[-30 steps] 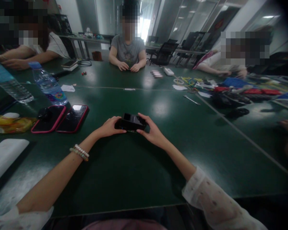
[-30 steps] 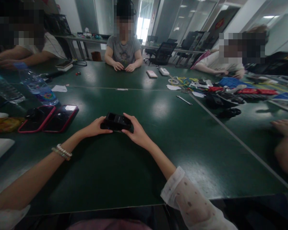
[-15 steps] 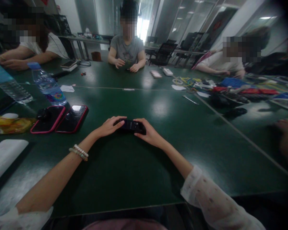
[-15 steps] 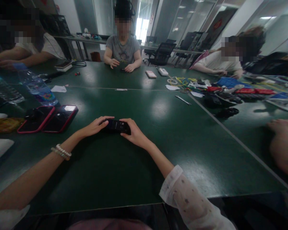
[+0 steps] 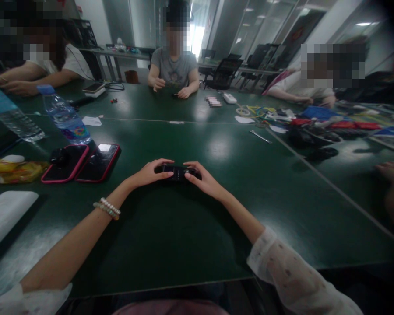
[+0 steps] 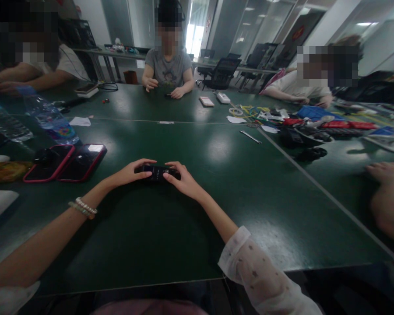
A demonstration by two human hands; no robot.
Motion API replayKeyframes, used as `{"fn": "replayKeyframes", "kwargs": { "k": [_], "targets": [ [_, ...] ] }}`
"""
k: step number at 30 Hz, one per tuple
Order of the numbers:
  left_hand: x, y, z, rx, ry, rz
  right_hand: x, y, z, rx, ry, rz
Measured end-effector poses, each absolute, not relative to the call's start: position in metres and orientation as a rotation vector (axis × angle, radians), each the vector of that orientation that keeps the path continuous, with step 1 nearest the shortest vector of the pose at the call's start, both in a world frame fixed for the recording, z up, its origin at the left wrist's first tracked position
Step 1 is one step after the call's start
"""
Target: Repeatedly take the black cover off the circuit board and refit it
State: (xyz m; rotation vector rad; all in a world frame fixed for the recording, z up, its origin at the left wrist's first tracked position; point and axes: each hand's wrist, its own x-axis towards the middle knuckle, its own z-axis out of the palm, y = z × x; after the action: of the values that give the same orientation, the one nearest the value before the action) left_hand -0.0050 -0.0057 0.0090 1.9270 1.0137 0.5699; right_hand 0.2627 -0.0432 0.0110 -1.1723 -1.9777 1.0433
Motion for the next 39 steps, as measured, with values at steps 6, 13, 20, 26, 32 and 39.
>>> {"fn": "replayKeyframes", "kwargs": {
  "k": [6,13,20,26,32,39],
  "targets": [
    [-0.005,-0.006,0.011,1.927,1.009,0.554,0.262,-0.042,0.013,-1.223,-1.984,1.056],
    [-0.004,-0.003,0.008,1.959,0.992,0.588,0.263,-0.04,0.011,-1.192,-1.962,1.095],
    [-0.004,-0.005,0.011,1.849,0.954,0.589,0.26,-0.042,0.015,-1.136,-1.94,1.108],
    [-0.003,-0.007,0.016,1.777,0.934,0.585,0.261,-0.039,0.01,-1.095,-1.933,1.088],
    [-0.003,-0.01,0.022,1.745,0.919,0.603,0.26,-0.04,0.008,-1.085,-1.949,1.051],
    [-0.005,-0.008,0.016,1.725,0.932,0.6,0.258,-0.04,0.006,-1.075,-1.966,1.016]
  ]
}}
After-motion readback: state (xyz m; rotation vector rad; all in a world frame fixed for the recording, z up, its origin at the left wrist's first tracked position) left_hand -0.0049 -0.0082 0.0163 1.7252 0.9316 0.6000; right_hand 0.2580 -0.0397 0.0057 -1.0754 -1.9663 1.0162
